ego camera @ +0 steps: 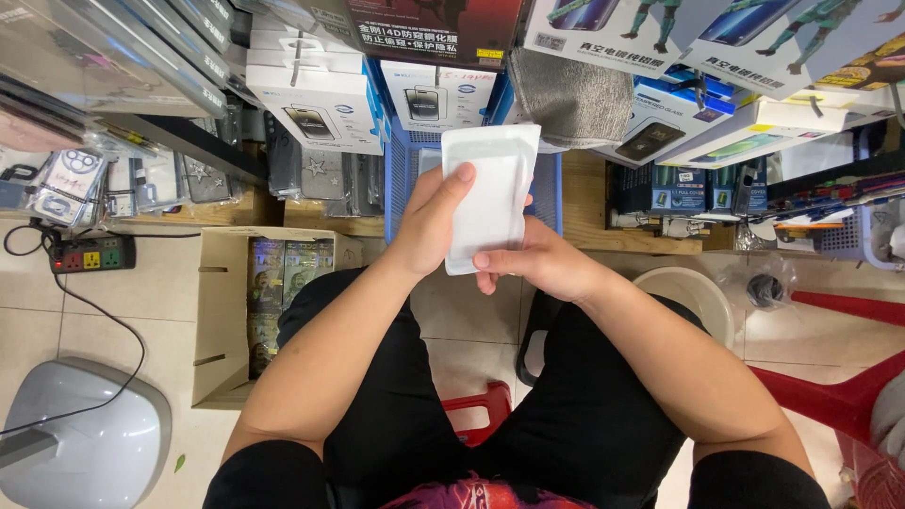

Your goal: The person repeatedly picks up packaged screen protectors from a blue basket, removes them from white paper sleeves, and inspects the front and back of each protector. The person then places the protectors back into the sleeves and returns them to the basket.

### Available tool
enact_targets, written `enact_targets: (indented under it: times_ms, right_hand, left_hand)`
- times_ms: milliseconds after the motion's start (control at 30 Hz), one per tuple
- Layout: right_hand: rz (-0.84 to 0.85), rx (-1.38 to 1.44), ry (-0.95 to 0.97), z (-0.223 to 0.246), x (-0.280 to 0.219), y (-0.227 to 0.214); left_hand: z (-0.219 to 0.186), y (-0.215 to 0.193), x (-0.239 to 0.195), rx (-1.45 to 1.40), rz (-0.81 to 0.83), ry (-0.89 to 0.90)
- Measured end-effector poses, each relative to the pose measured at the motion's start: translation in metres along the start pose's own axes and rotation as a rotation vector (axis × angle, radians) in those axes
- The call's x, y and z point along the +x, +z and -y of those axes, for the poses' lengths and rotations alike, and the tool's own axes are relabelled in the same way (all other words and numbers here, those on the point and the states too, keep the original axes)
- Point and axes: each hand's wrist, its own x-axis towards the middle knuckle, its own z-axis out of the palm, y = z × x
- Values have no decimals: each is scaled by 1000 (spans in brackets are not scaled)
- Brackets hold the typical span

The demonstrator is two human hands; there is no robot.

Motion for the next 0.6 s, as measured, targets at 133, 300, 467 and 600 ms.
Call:
enact_targets:
  times_ms: [133,300,467,600]
  right_hand:
    - [-64,62,-42,11,0,6]
    - [-165,231,-51,1,-3,-2]
    - [-155,-20,-12,18,-6,-2]
    - [-354,-21,-111,13,-8,-38]
  left_hand:
    - [-10,7,-5,8,4,-1]
    - [-3,3,-6,31,-4,12]
    - [9,-7,-5,81,-59,19]
    - [21,-20,0,132,-105,25]
